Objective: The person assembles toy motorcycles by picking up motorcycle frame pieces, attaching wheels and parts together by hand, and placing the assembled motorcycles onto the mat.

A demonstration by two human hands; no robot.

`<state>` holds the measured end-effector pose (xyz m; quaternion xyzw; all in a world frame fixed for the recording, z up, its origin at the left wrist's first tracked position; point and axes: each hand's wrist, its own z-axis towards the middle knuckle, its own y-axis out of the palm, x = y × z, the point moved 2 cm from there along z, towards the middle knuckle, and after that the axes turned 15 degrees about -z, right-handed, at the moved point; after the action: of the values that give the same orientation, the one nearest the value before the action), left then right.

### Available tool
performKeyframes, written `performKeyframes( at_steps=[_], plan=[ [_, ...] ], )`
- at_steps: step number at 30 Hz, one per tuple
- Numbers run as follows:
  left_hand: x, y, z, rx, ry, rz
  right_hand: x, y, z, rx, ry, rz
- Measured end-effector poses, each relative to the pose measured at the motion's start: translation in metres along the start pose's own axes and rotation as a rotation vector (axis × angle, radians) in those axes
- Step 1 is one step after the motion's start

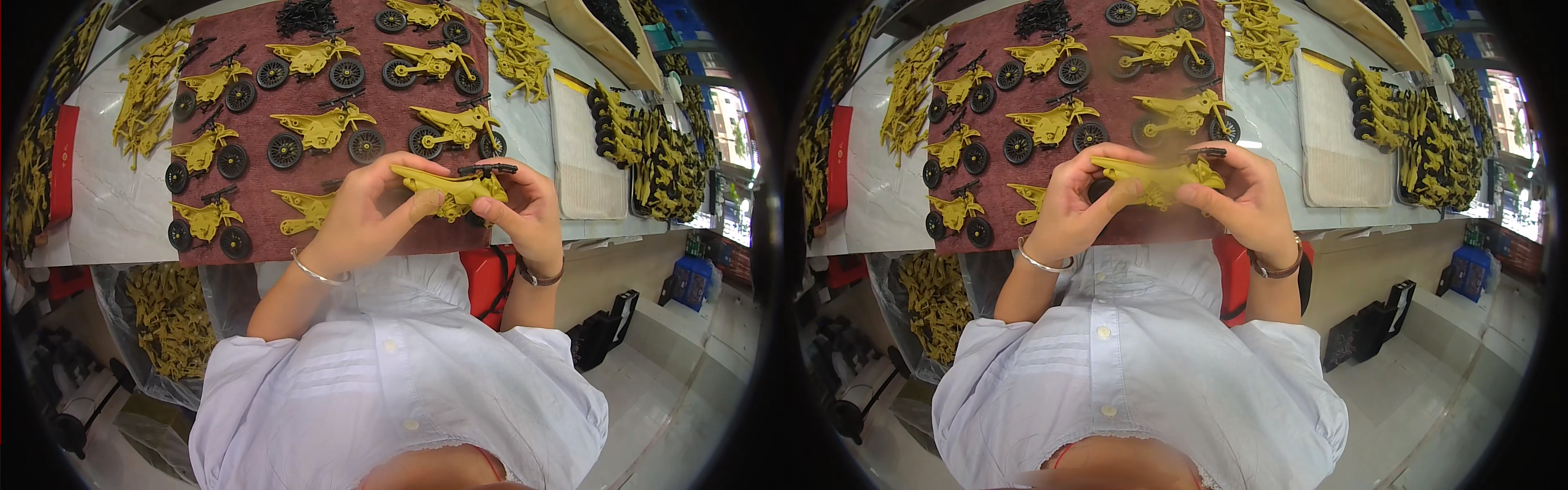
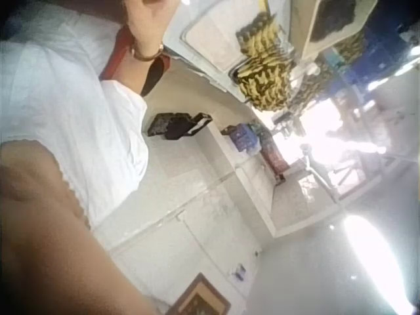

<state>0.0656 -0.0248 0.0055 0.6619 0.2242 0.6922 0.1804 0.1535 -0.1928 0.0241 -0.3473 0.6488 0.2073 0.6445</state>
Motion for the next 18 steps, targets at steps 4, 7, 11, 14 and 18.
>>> performKeyframes(
  at_steps=[4,7,11,14,18],
  plan=[
    [0.000,-0.003,-0.001,-0.001,0.016,0.009,0.008,0.000,-0.002,0.003,0.045,-0.032],
    [-0.002,-0.006,0.002,-0.001,-0.006,-0.030,0.009,0.004,-0.001,0.027,0.036,-0.020],
    [-0.006,-0.008,0.000,0.099,-0.003,-0.349,0.008,0.013,0.001,0.228,-0.040,0.216],
    [-0.004,-0.004,-0.003,0.135,-0.048,-0.373,0.008,0.019,0.002,0.287,-0.078,0.260],
    [-0.005,-0.003,-0.004,0.157,-0.068,-0.393,0.013,0.023,0.000,0.338,-0.074,0.308]
  ],
)
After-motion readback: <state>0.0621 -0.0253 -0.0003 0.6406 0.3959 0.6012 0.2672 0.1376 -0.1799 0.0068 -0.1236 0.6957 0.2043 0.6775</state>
